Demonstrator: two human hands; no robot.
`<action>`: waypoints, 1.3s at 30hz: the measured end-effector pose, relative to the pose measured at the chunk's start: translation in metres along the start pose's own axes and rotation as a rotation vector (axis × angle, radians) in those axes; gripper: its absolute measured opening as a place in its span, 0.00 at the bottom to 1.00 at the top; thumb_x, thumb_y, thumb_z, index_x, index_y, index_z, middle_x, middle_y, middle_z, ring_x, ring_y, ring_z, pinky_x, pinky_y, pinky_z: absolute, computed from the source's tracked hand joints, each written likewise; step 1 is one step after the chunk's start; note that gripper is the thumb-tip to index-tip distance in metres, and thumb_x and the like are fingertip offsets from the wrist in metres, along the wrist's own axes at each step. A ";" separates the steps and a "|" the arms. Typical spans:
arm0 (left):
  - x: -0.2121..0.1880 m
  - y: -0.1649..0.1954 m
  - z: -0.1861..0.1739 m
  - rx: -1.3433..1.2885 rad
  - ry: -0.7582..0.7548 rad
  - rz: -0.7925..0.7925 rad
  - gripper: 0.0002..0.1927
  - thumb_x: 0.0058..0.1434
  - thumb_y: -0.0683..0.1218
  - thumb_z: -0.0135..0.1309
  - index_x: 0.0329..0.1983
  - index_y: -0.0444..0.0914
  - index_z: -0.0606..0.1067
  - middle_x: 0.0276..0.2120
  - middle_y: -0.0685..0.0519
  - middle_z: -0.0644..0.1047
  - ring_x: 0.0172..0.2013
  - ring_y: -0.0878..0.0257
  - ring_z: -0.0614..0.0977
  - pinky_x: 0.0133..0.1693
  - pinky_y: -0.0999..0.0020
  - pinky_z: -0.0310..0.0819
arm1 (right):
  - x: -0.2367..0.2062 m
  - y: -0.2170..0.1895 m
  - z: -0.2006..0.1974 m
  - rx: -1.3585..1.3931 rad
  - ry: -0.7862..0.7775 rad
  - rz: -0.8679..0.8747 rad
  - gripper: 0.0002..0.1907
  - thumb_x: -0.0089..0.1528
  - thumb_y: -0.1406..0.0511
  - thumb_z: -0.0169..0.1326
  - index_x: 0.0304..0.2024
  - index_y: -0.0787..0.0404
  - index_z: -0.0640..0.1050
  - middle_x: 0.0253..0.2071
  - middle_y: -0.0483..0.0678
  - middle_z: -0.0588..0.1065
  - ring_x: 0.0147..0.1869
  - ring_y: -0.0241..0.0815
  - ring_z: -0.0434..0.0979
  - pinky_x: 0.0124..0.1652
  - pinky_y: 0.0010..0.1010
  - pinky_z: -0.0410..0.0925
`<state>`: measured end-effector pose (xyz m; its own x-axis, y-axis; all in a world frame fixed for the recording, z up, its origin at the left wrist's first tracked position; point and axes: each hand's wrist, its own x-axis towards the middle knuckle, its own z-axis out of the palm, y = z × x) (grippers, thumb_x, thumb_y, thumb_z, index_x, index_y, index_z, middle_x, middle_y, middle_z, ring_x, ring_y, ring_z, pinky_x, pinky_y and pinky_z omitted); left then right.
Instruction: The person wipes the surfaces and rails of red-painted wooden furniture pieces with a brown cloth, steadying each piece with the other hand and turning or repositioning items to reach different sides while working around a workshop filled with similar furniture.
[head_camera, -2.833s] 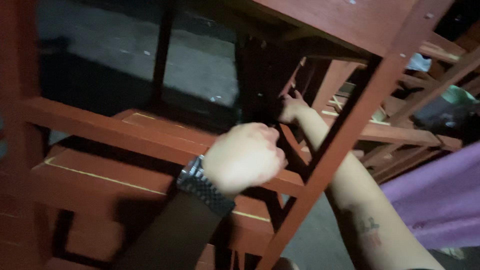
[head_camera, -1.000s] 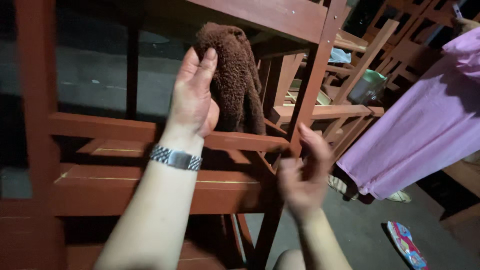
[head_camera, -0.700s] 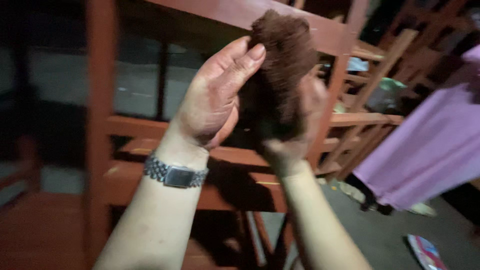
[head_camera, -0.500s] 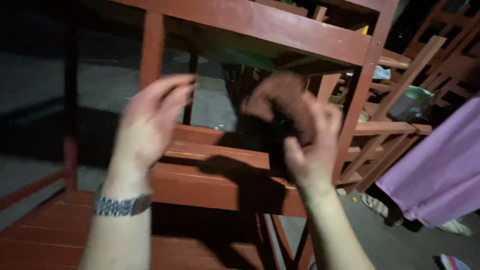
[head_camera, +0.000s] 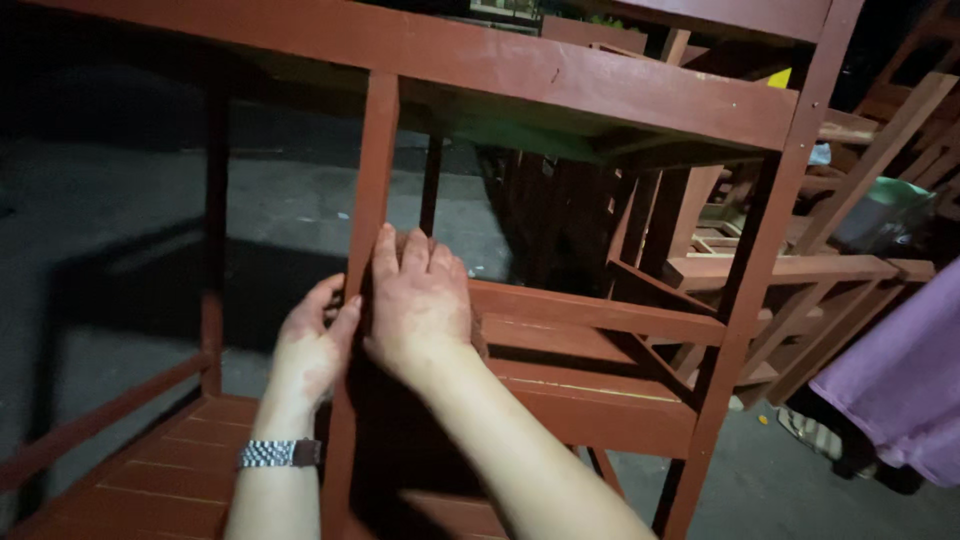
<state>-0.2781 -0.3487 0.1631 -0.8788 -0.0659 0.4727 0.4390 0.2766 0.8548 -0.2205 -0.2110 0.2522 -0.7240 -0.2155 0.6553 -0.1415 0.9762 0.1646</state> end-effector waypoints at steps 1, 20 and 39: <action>0.000 0.000 0.000 -0.081 -0.018 -0.014 0.25 0.65 0.50 0.56 0.63 0.35 0.73 0.43 0.51 0.82 0.43 0.66 0.81 0.46 0.68 0.75 | 0.003 -0.003 -0.002 0.002 0.038 0.018 0.49 0.50 0.52 0.64 0.69 0.61 0.62 0.59 0.61 0.69 0.61 0.60 0.70 0.58 0.47 0.61; 0.006 -0.018 -0.017 -0.258 -0.113 -0.216 0.24 0.62 0.47 0.62 0.61 0.34 0.77 0.40 0.54 0.80 0.40 0.68 0.77 0.45 0.73 0.73 | -0.126 0.240 -0.040 -0.347 -0.312 0.303 0.45 0.52 0.64 0.62 0.72 0.44 0.63 0.65 0.52 0.67 0.72 0.49 0.62 0.74 0.51 0.41; -0.034 0.032 0.003 0.262 0.333 0.159 0.18 0.71 0.47 0.56 0.61 0.37 0.74 0.61 0.43 0.67 0.62 0.50 0.71 0.61 0.55 0.70 | -0.010 0.014 0.004 -0.013 0.141 0.008 0.31 0.58 0.43 0.50 0.57 0.51 0.75 0.46 0.55 0.74 0.52 0.56 0.75 0.52 0.59 0.67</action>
<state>-0.2351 -0.3345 0.1738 -0.6770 -0.2959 0.6739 0.4642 0.5389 0.7029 -0.2180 -0.1949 0.2448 -0.6225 -0.2106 0.7538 -0.1270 0.9775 0.1682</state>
